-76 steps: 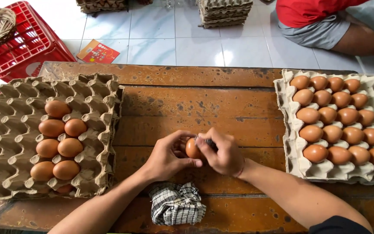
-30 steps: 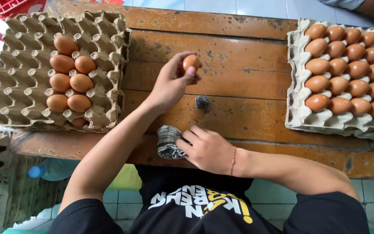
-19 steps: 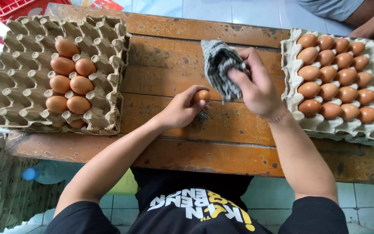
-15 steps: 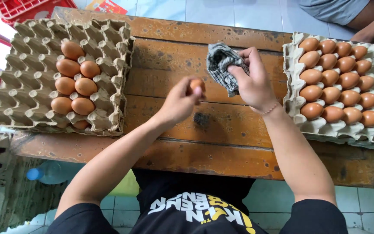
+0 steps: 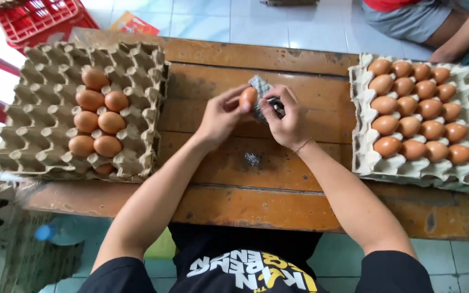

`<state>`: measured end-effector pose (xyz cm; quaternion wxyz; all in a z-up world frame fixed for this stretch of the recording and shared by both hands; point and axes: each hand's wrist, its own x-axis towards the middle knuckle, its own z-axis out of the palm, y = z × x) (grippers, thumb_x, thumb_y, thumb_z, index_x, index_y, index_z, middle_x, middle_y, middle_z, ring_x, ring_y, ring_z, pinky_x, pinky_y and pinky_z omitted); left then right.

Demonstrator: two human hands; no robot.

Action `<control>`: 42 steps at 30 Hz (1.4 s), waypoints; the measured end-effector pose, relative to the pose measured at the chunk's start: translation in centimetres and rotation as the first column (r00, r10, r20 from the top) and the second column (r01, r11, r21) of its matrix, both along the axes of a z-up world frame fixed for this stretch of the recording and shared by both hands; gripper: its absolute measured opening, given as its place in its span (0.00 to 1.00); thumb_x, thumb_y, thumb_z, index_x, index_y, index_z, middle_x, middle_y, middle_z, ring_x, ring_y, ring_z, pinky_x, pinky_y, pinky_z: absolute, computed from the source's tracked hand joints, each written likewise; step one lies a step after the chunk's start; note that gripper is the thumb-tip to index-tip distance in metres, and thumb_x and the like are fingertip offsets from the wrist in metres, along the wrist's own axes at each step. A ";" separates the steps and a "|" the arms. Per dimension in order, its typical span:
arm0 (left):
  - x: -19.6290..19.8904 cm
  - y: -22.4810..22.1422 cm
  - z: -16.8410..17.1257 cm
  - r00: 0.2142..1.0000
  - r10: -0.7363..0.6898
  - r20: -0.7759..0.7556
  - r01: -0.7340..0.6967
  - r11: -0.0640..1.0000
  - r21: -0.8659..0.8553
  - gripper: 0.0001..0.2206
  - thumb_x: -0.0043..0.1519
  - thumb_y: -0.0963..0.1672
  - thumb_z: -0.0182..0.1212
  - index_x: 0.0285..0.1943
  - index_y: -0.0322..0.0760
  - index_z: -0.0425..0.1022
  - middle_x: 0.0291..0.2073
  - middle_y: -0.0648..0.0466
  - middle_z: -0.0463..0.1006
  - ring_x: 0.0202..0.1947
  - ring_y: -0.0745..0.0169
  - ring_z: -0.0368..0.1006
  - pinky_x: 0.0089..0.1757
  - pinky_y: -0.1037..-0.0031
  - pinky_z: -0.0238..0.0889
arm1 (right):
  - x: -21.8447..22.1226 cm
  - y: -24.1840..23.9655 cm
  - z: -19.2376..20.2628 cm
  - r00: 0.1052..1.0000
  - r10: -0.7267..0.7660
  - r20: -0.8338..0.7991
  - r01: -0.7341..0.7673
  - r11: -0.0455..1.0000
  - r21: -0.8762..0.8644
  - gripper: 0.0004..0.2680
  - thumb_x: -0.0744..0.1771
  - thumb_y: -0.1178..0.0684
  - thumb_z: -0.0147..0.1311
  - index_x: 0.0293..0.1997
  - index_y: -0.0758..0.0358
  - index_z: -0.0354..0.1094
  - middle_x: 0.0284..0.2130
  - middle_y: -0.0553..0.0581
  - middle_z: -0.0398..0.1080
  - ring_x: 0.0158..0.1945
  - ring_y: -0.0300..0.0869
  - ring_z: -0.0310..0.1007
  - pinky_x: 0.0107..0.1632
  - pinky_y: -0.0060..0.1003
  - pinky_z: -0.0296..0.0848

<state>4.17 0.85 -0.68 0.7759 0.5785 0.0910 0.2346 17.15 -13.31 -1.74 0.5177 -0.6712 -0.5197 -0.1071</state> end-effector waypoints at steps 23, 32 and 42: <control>1.4 2.1 -4.3 0.991 -0.128 0.044 0.117 0.975 0.189 0.26 0.59 0.36 0.69 0.69 0.34 0.69 0.49 0.37 0.79 0.49 0.54 0.76 0.51 0.60 0.75 | -0.3 1.1 -1.0 0.996 -0.059 0.065 0.064 0.994 -0.084 0.06 0.70 0.49 0.57 0.45 0.57 0.77 0.35 0.53 0.72 0.38 0.50 0.79 0.40 0.42 0.78; 0.5 1.3 -3.3 0.996 -0.085 0.023 0.078 0.973 0.218 0.24 0.60 0.40 0.72 0.66 0.32 0.72 0.52 0.37 0.79 0.50 0.54 0.76 0.52 0.58 0.74 | -1.2 0.1 0.0 0.998 -0.065 -0.019 0.062 0.988 -0.138 0.06 0.71 0.49 0.56 0.45 0.56 0.76 0.38 0.55 0.72 0.43 0.53 0.78 0.46 0.45 0.75; 1.0 1.4 -2.2 0.998 -0.023 -0.053 0.033 0.980 0.195 0.28 0.56 0.37 0.74 0.67 0.36 0.71 0.51 0.45 0.77 0.40 0.62 0.78 0.46 0.65 0.80 | 0.1 0.5 0.0 0.995 -0.048 -0.086 0.030 0.981 -0.191 0.12 0.71 0.47 0.54 0.61 0.52 0.73 0.46 0.61 0.75 0.49 0.59 0.77 0.52 0.52 0.74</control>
